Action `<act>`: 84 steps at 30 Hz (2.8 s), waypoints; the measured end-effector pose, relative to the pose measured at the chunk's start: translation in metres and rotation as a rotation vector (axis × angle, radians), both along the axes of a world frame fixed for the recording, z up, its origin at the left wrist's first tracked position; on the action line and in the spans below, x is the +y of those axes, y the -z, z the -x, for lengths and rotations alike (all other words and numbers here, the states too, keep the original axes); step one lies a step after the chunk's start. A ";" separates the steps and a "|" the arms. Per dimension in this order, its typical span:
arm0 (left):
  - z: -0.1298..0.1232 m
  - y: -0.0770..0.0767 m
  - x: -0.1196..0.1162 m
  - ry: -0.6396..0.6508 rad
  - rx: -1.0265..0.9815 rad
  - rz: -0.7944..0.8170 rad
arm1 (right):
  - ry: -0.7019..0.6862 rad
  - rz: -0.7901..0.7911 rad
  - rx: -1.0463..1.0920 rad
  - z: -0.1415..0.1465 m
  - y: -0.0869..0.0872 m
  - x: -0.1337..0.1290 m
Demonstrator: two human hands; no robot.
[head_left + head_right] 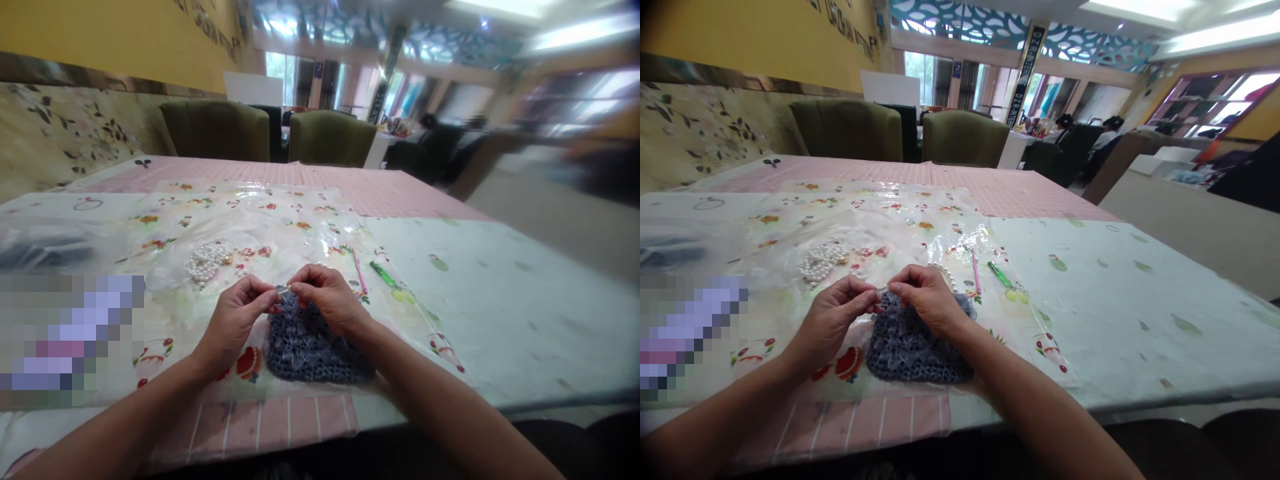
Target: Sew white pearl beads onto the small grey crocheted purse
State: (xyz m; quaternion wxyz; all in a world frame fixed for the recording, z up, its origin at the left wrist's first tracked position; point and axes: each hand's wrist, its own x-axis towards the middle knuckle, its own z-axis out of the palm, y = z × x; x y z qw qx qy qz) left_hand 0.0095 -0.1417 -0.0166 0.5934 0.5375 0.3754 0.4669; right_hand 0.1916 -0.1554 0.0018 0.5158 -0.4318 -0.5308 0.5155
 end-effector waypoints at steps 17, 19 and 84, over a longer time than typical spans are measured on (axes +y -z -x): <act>0.001 -0.001 -0.001 0.000 0.058 -0.085 | -0.047 0.042 0.046 0.000 0.004 0.001; 0.001 -0.002 -0.002 -0.021 0.072 -0.121 | -0.047 0.039 0.038 0.000 0.004 0.002; -0.001 -0.007 -0.002 -0.183 -0.115 -0.036 | 0.027 -0.267 -0.605 -0.015 -0.004 0.006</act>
